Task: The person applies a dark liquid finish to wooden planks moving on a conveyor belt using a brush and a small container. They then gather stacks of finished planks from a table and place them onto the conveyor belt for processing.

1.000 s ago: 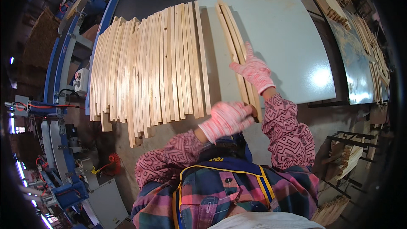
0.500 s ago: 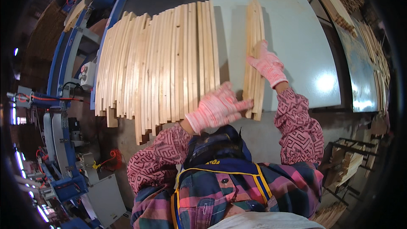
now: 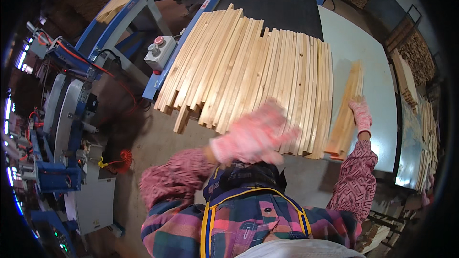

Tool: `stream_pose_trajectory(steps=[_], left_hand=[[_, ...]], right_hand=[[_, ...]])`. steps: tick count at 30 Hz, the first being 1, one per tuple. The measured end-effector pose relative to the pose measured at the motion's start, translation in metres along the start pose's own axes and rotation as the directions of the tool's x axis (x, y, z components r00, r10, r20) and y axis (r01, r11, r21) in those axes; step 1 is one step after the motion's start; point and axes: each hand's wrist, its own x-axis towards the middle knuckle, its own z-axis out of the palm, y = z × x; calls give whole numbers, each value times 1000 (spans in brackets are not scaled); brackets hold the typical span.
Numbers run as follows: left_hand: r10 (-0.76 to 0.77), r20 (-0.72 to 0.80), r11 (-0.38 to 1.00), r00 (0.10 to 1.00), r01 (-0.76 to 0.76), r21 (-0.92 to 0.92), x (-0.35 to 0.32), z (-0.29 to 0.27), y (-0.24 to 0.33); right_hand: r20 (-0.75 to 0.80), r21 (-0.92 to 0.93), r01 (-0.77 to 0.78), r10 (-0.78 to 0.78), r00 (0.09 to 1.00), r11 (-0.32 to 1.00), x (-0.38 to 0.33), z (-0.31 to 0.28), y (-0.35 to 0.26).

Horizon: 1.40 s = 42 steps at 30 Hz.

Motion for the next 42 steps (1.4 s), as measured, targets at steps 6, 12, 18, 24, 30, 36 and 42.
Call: stream_pose_trajectory(steps=[6, 12, 18, 24, 30, 36, 42], left_hand=[[-561, -541, 522, 627, 775, 356, -133, -93, -197], [-466, -491, 522, 736, 677, 519, -174, -78, -302], [-496, -555, 560, 668, 735, 383, -175, -69, -288], [-477, -485, 557, 733, 679, 478, -241, -65, -274], [-178, -404, 883, 897, 327, 338, -223, 86, -49], [221, 86, 841, 972, -145, -521, -316, 295, 285], [909, 293, 414, 296, -557, -720, -231, 437, 417]], right_hand=[[26, -281, -196, 212, 977, 940, -53, 8, -3], [-193, -318, -193, 136, 972, 928, -86, -9, -53], [-594, -196, 187, -268, 759, 963, -169, 35, -87], [-559, 193, 338, -180, 809, 921, -354, 113, -113], [-241, 501, -47, 192, 951, 864, -612, 210, -19], [120, 570, -378, 382, 916, 730, -837, 250, 61], [78, 488, -824, 927, 368, 286, -888, 244, 132]])
